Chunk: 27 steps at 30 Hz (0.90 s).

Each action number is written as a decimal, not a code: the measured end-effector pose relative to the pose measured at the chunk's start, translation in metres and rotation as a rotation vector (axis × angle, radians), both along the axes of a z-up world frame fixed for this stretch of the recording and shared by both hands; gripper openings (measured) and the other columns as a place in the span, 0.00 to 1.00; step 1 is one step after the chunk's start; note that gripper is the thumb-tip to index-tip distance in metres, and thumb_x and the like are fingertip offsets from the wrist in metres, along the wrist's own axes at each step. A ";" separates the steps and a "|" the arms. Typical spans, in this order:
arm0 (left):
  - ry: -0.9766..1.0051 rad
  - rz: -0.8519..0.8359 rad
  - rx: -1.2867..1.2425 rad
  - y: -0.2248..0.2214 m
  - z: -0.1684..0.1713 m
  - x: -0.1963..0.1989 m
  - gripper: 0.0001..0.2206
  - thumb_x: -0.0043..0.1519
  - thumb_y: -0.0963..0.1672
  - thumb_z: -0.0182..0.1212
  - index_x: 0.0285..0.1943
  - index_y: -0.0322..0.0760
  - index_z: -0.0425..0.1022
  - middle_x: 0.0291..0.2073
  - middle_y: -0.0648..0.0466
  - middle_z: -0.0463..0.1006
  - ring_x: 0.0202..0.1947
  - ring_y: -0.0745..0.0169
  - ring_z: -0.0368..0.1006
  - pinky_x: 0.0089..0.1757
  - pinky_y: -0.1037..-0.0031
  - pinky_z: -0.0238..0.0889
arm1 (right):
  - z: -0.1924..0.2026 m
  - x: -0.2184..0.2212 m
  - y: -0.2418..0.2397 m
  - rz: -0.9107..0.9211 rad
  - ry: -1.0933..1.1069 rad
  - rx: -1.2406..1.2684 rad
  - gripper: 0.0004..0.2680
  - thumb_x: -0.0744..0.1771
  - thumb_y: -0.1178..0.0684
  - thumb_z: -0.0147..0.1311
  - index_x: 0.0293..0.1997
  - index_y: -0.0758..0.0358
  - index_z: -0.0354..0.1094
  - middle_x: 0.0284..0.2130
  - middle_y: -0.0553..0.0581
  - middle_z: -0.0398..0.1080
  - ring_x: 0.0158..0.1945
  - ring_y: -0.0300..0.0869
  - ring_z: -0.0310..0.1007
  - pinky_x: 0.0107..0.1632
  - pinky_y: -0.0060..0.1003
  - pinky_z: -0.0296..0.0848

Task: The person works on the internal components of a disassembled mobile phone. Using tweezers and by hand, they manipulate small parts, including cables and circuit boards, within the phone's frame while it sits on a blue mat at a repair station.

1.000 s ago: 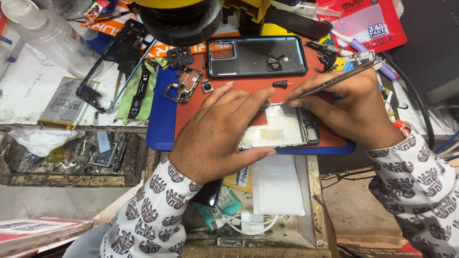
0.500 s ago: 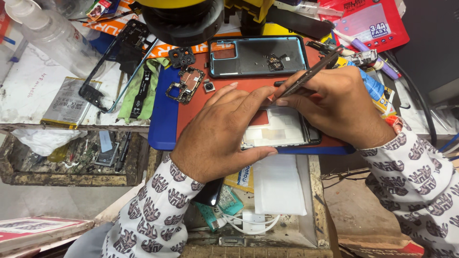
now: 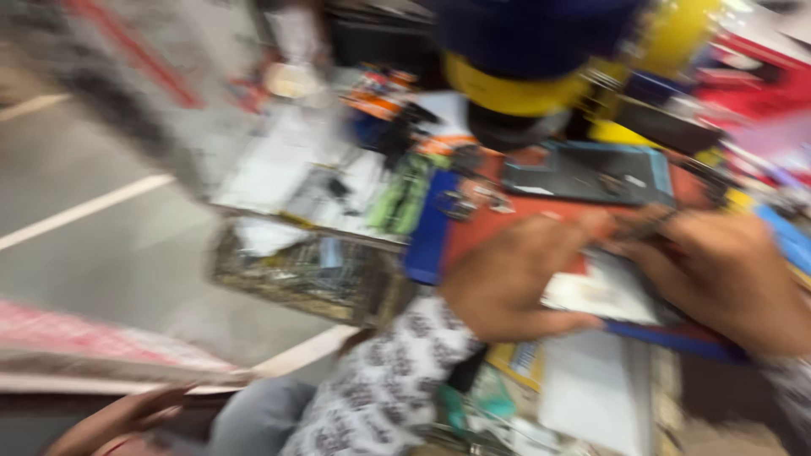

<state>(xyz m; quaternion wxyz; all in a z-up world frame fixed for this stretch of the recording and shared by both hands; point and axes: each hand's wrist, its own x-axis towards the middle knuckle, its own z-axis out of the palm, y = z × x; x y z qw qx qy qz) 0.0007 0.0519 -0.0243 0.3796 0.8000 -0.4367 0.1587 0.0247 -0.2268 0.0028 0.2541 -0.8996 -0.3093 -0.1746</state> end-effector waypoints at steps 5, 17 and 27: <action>0.237 0.412 0.227 0.260 -0.098 -0.087 0.30 0.58 0.48 0.68 0.68 0.35 0.65 0.51 0.45 0.80 0.51 0.50 0.76 0.51 0.65 0.70 | -0.052 0.021 0.096 0.389 -0.015 0.897 0.12 0.66 0.46 0.61 0.51 0.60 0.73 0.42 0.50 0.77 0.45 0.37 0.76 0.52 0.34 0.73; 0.617 1.498 -0.360 0.513 -0.076 -0.493 0.15 0.65 0.43 0.56 0.55 0.31 0.82 0.43 0.47 0.84 0.42 0.60 0.83 0.46 0.69 0.75 | -0.137 0.029 0.208 0.953 -0.214 2.607 0.18 0.69 0.52 0.47 0.67 0.59 0.53 0.59 0.50 0.63 0.60 0.40 0.62 0.74 0.37 0.55; 0.577 1.590 -0.400 0.323 -0.101 -0.307 0.14 0.65 0.44 0.54 0.56 0.34 0.79 0.44 0.49 0.82 0.44 0.60 0.81 0.47 0.68 0.73 | -0.120 0.011 0.212 0.159 -0.126 1.747 0.07 0.78 0.55 0.38 0.65 0.60 0.57 0.48 0.48 0.64 0.55 0.36 0.66 0.66 0.32 0.62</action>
